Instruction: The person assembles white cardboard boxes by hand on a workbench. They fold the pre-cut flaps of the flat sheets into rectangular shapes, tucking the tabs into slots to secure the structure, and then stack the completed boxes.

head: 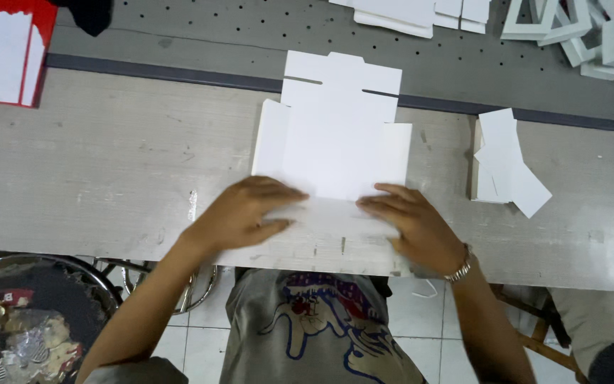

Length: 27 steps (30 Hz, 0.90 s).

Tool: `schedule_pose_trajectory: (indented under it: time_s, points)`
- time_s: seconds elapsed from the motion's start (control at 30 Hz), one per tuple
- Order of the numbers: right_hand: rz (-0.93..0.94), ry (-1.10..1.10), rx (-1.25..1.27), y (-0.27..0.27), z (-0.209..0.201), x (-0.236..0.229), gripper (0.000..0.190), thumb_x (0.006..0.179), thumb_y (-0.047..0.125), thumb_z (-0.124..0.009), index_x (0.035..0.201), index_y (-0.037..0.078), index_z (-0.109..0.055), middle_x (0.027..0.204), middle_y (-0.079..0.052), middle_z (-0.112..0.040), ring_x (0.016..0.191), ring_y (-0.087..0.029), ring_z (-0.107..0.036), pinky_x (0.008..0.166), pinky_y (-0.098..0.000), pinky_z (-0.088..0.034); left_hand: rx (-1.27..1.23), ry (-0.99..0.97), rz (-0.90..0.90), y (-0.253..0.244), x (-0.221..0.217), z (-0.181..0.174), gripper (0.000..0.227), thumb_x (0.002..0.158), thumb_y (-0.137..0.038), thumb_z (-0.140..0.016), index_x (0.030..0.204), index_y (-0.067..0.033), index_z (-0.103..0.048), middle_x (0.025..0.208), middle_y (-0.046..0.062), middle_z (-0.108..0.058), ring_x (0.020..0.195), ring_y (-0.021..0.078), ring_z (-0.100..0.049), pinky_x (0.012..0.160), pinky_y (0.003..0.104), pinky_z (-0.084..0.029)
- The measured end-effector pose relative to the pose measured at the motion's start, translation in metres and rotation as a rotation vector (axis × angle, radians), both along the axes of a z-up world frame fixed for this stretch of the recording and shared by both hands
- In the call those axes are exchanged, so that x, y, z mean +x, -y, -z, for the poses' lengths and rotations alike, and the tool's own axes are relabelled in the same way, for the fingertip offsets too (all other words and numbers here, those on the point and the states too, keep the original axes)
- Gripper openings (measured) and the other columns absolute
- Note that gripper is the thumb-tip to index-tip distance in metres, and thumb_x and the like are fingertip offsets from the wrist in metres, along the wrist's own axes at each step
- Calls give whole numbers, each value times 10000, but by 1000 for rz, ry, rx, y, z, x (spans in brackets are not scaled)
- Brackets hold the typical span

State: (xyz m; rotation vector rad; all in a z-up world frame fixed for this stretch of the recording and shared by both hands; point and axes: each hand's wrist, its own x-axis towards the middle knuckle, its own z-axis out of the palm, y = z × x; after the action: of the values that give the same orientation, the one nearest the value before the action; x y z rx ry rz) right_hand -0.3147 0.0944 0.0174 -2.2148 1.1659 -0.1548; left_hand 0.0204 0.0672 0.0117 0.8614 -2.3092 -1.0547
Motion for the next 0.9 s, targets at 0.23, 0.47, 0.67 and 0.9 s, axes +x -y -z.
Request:
schedule_pose_trajectory:
  time_s: [0.23, 0.47, 0.67, 0.9]
  points:
    - [330, 373, -84, 15, 67, -1, 198, 990, 194, -586, 1001, 133, -774, 936, -23, -774, 1042, -272, -660, 985, -420, -447, 96, -133, -305, 21, -6, 23, 376, 884, -170, -769, 1245, -84, -705, 1110, 149, -769, 895, 354, -750, 802, 477, -582]
    - [555, 223, -455, 23, 63, 27, 800, 857, 159, -803, 1503, -17, -363, 1423, -297, -426, 1276, -499, -463, 1038, -618, -412, -510, 121, -459, 41, -31, 70, 587, 901, -231, -790, 1408, -101, -525, 1328, 204, -549, 1284, 408, -528, 1063, 550, -421]
    - [73, 55, -545, 2, 72, 26, 428, 901, -2, -590, 1317, 77, -657, 1380, -138, -612, 1326, -364, -550, 1120, -488, -447, -624, 202, -99, 11, -37, 61, 292, 986, -177, -632, 1227, -20, -681, 1317, 171, -637, 1302, 313, -571, 1109, 441, -453]
    - [-22, -174, -502, -23, 58, 62, 698, 941, 246, -599, 1507, -105, -389, 1604, -317, -336, 1496, -422, -318, 1238, -498, -240, -332, 434, 58, -7, -36, 43, 1191, 859, -874, -406, 1595, 35, -180, 1664, 237, -209, 1564, 339, -145, 1296, 463, -38]
